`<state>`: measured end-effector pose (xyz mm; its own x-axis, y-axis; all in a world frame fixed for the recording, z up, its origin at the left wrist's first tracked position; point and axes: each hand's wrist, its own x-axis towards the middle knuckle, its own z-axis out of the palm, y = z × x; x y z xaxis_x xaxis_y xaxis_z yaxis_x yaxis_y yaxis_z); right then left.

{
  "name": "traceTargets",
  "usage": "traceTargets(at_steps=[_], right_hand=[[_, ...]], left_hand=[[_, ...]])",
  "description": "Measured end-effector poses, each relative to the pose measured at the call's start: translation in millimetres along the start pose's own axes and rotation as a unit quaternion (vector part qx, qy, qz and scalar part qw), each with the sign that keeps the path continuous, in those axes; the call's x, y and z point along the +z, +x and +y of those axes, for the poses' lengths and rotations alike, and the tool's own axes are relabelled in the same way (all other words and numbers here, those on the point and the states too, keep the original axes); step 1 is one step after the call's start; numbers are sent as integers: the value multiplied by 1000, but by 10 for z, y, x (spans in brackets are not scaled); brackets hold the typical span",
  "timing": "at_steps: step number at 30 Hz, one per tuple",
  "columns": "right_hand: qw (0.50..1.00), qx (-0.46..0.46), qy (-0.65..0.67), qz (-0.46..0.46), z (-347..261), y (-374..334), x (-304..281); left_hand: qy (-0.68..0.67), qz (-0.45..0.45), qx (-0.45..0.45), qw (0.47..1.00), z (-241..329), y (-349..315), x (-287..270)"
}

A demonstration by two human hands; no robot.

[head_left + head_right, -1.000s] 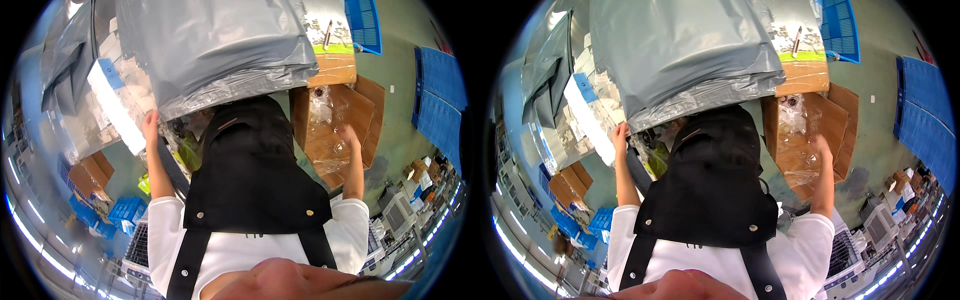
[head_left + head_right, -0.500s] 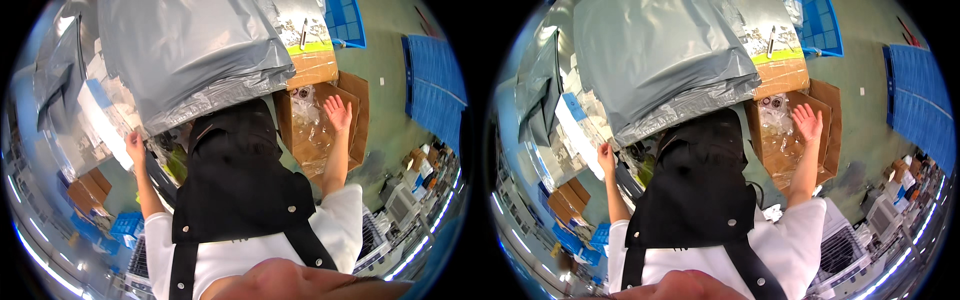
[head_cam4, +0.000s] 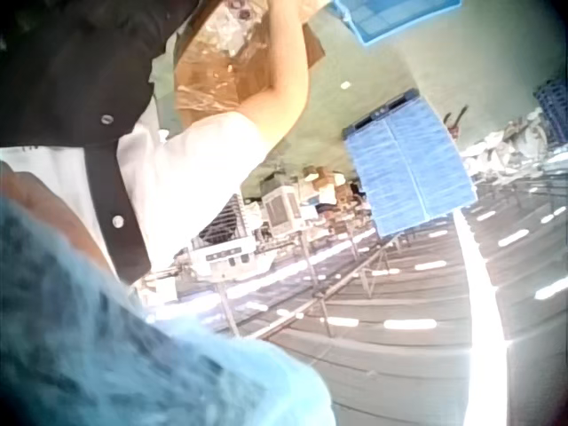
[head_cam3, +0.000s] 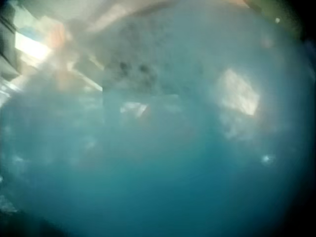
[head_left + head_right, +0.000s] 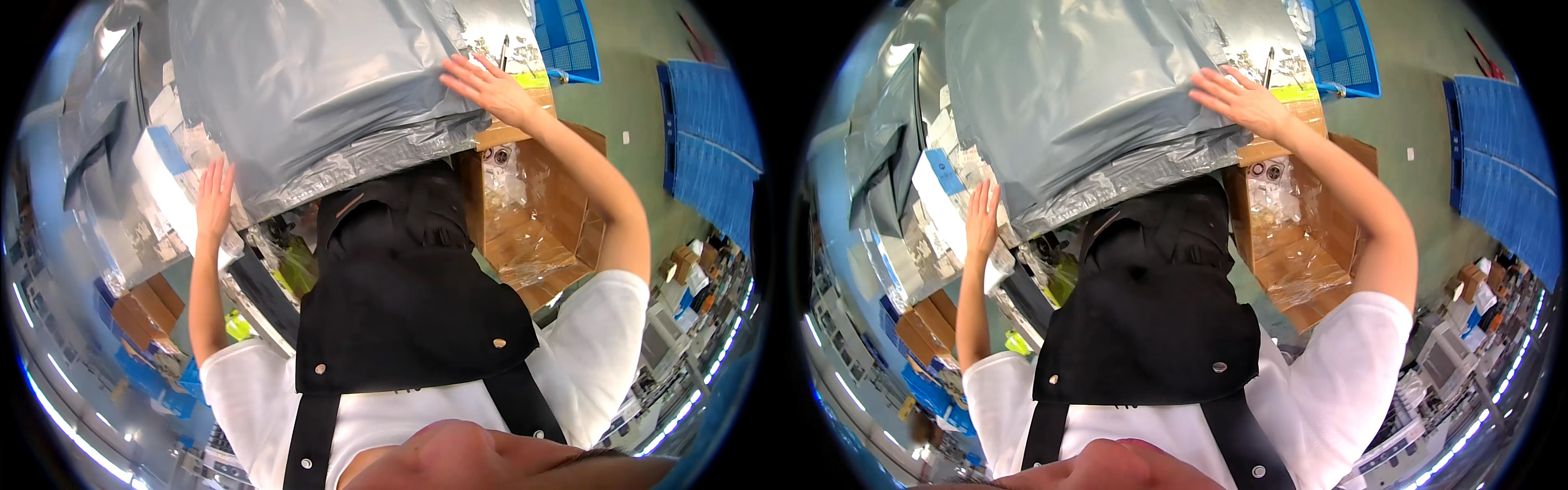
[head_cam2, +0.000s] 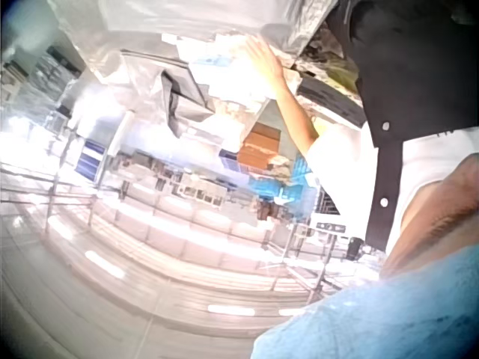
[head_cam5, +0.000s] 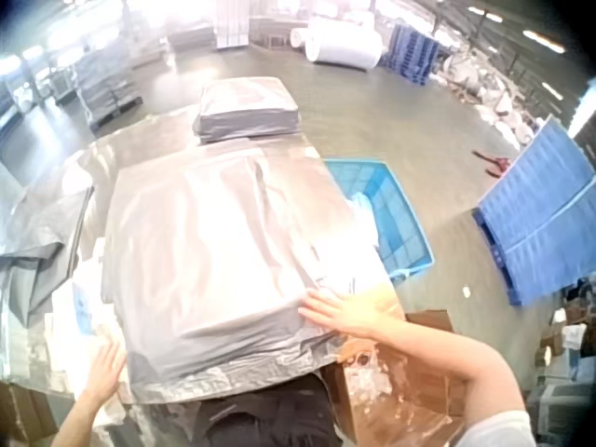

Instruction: The person packs multiple packages of toilet paper rolls into a large grey plastic bag on a metal table. They arrange the rolls in rows, place the bag over them, and fold the bag closed. The process is repeated with a second batch of rolls.

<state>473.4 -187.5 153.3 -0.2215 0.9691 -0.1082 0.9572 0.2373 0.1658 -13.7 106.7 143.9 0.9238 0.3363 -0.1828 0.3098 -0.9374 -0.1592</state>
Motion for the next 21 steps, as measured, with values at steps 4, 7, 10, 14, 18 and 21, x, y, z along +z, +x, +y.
traceTargets(at_steps=[4, 7, 10, 14, 18, 21], right_hand=[[972, -196, -110, -72, 126, 107, 244], [966, -235, -84, -63, 238, 100, 438], [968, -222, -53, -102, 225, 42, 504], [978, -202, 30, -33, 217, 2, 606], [981, -160, 107, -2, 231, -20, 547], [983, -104, 148, -25, 280, -85, 565]], left_hand=[[118, -45, 140, 982, 8, 49, 85], [169, -56, 198, 964, 149, 101, 225], [73, -104, 176, 976, 216, 10, 489], [19, -101, 202, 974, 102, -64, 560], [-86, -56, 203, 974, -49, -78, 575], [-129, -40, 202, 970, -150, -22, 502]])
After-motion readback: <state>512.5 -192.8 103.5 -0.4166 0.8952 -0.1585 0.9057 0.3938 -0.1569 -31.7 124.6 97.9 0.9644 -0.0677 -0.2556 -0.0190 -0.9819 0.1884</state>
